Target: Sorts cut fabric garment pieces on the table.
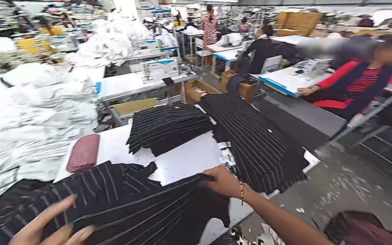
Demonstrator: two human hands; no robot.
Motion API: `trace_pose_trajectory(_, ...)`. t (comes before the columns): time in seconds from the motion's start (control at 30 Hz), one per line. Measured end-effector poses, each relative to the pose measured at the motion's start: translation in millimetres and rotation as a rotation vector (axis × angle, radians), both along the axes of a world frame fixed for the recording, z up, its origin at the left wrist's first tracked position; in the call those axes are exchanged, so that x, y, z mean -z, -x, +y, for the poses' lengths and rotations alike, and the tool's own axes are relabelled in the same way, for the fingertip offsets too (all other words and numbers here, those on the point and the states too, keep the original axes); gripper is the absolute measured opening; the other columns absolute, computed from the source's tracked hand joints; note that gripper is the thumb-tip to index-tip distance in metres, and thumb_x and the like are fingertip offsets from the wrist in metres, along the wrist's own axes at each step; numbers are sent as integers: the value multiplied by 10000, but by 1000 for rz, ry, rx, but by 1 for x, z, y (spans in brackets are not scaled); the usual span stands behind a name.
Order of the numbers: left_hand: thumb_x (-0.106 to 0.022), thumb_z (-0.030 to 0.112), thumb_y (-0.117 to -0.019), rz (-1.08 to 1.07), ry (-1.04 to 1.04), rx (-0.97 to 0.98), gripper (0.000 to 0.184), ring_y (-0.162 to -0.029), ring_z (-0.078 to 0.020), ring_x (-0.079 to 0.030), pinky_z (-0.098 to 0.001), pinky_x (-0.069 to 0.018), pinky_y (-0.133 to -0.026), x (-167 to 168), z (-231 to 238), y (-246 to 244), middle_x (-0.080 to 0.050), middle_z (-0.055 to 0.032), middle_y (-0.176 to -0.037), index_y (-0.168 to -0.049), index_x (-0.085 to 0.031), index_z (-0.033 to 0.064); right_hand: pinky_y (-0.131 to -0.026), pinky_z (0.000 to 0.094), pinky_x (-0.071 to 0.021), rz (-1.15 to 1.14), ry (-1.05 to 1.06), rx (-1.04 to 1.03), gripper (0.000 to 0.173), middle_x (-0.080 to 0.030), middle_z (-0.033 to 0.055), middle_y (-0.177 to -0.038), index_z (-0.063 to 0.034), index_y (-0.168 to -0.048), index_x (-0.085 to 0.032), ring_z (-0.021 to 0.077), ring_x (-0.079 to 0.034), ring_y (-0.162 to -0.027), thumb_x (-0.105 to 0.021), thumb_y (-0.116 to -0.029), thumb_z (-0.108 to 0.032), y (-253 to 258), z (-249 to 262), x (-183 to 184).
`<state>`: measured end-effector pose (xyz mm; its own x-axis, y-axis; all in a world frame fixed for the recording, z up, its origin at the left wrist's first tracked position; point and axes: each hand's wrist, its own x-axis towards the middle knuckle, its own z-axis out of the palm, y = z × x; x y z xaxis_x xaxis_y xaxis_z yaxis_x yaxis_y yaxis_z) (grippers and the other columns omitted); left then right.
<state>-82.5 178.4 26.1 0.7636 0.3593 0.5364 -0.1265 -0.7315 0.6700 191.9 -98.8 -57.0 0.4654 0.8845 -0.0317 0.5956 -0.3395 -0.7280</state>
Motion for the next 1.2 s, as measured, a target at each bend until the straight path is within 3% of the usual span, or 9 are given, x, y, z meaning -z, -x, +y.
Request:
trace_pose_trajectory(0.07, -724, 231, -915, 218, 184, -13, 692, -495, 22, -436, -191, -406, -457, 11, 34, -30, -626, 35, -808, -1493, -435, -18, -796, 513, -517, -53, -2, 79, 306, -719, 180, -873, 10, -1013, -728, 301, -693, -849, -612, -1008, -273, -32, 15, -16)
trace_pose_trajectory(0.13, -708, 186, -899, 171, 340, -81, 488, -405, 34, -446, -173, -400, -368, 31, 62, -67, -558, 144, -593, -1367, -610, 86, -859, 496, -561, -199, -179, 171, 232, -767, 145, -970, -32, -1095, -767, 270, -739, -923, -631, -977, -178, -59, 33, -36)
trace_pose_trajectory(0.2, -647, 117, -933, -97, 377, -148, 133, -569, 47, -636, -169, -566, -544, 32, 85, -103, -676, 202, -699, -1057, -691, 130, -910, 404, -606, -423, -504, 265, 237, -782, 67, -1081, -80, -1123, -785, 180, -751, -1005, -667, -918, -69, -88, 56, -59)
trace_pose_trajectory(0.33, -578, 128, -1022, -486, 280, -105, 155, -1124, -150, -697, -357, -565, -1006, 15, 132, -170, -732, 43, -1181, -1163, -645, 128, -943, 324, -583, -725, -935, 347, 211, -767, 95, -1123, -30, -1112, -770, 164, -724, -1068, -680, -921, -22, -141, 89, -101)
trace_pose_trajectory(0.43, -543, 116, -1030, -565, 282, -100, 171, -1254, -180, -625, -384, -508, -1077, 35, 163, -226, -678, 2, -1309, -1181, -621, 128, -948, 346, -583, -760, -926, 397, 211, -773, 78, -1118, -61, -1095, -785, 172, -730, -1069, -666, -926, -15, -187, 108, -76)
trace_pose_trajectory(0.57, -496, 35, -1009, -304, 335, -248, 259, -1243, -183, -608, -354, -493, -1068, 140, 194, -277, -642, -195, -1297, -1175, -592, -139, -968, 465, -575, -564, -517, 471, 314, -768, 66, -1159, -116, -1115, -801, 237, -733, -1088, -589, -930, 24, -243, 128, 30)
trace_pose_trajectory(0.67, -530, 2, -985, -51, 401, -412, 272, -1278, -318, -591, -420, -458, -1093, 214, 183, -283, -627, -302, -1299, -1183, -627, -156, -1130, 486, -449, -345, -119, 403, 441, -685, 83, -1348, -112, -1285, -725, 267, -620, -1297, -436, -990, 43, -248, 126, 88)
trace_pose_trajectory(0.9, -521, 104, -1044, 20, 411, -713, 337, -1237, -337, -612, -376, -457, -1079, 251, 129, -226, -621, -327, -1294, -1251, -610, -147, -1107, 421, -491, -275, -258, 369, 292, -711, 100, -1294, -39, -1196, -750, 248, -649, -1257, -527, -1008, -57, -120, 70, 120)
trace_pose_trajectory(1.2, -547, 55, -990, 77, 374, -309, 292, -1207, -358, -616, -433, -498, -1038, 279, -43, -171, -616, -328, -1281, -1183, -628, -149, -1081, 489, -488, -386, -27, 869, 299, -691, 108, -1318, -68, -1216, -744, 293, -631, -1256, -530, -1010, -101, -62, -84, 95)
